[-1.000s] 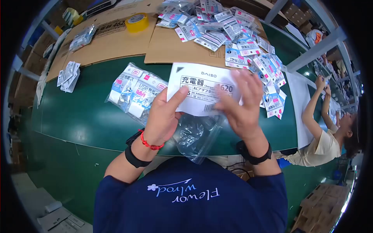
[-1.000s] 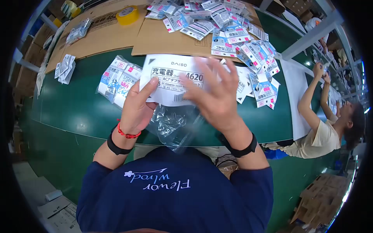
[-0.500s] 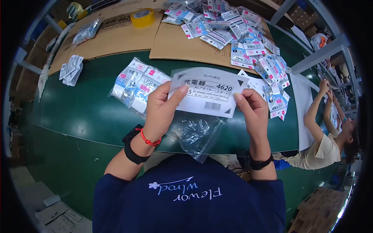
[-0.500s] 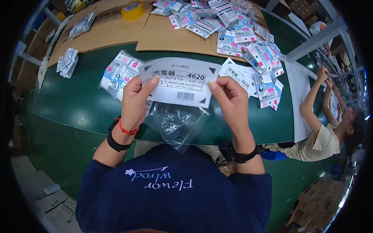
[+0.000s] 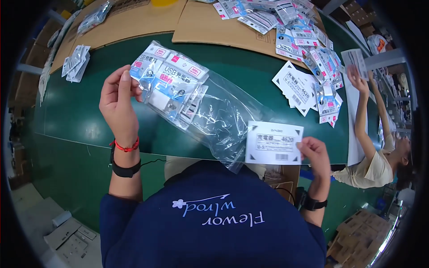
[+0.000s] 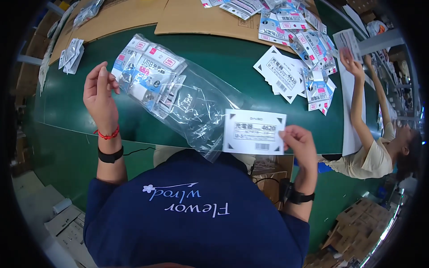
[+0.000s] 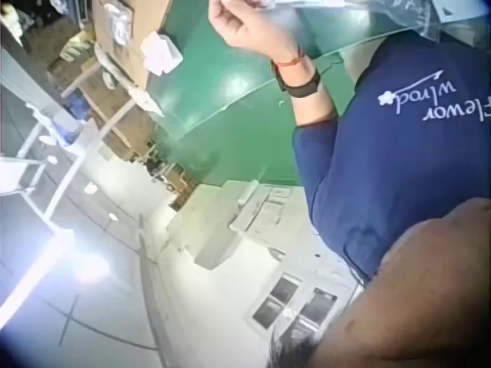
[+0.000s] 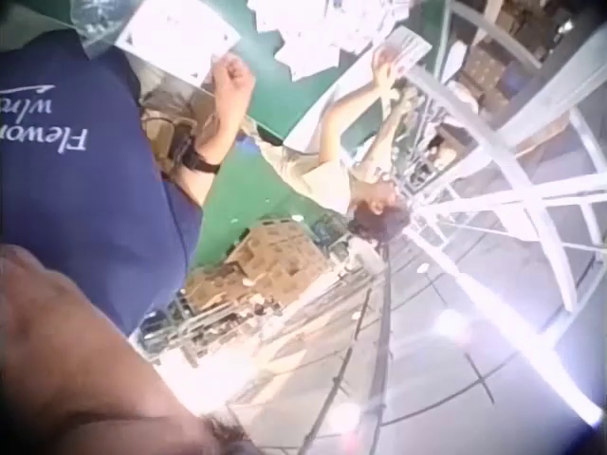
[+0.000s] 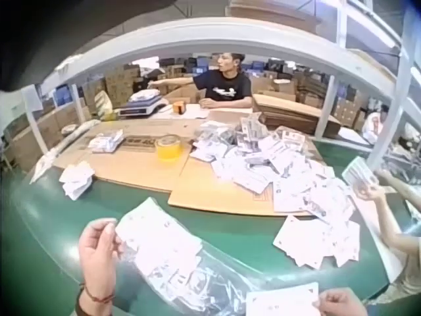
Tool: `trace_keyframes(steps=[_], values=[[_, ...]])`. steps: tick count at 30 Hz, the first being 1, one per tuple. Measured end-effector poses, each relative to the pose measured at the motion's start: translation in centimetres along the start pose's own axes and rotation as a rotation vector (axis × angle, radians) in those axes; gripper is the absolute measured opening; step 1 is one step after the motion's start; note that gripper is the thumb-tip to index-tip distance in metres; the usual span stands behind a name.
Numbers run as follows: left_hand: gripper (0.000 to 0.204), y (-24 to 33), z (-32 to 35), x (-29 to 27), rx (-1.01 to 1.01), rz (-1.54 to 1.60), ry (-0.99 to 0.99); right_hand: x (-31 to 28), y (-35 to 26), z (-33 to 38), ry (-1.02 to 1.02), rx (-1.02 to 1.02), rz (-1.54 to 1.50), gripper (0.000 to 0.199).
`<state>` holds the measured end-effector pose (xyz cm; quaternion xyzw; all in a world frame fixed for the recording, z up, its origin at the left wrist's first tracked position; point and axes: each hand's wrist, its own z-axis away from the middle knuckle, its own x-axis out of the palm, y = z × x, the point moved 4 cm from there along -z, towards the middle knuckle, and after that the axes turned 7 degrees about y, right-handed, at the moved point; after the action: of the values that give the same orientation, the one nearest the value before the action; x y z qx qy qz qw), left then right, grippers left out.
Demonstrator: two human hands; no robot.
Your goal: The person packs USB chargers and a label into a plastic bag by hand, seals it, and repeats the process for a second bag.
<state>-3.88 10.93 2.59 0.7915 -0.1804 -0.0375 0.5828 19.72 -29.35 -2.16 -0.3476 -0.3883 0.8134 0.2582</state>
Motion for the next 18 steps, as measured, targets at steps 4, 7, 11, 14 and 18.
trace_keyframes(steps=[4,7,11,14,18], values=[[0.018,-0.6,-0.1,-0.5,-0.012,0.022,0.019,6.8,-0.6,-1.4,-0.043,-0.024,-0.255,0.011],[0.018,-0.6,0.3,-0.9,0.012,-0.012,0.028,11.0,-1.8,-2.5,-0.120,-0.038,-0.361,0.010],[0.017,-1.0,0.5,-2.6,0.003,-0.041,0.052,13.8,-3.5,-4.6,-0.227,-0.090,-0.440,0.010],[0.017,-1.7,0.9,-4.3,-0.021,-0.071,0.094,15.6,-4.9,-5.7,-0.255,-0.104,-0.457,0.010],[0.017,-2.7,1.3,-5.4,-0.043,-0.135,0.109,19.1,-6.6,-5.3,-0.212,-0.007,-0.703,0.012]])
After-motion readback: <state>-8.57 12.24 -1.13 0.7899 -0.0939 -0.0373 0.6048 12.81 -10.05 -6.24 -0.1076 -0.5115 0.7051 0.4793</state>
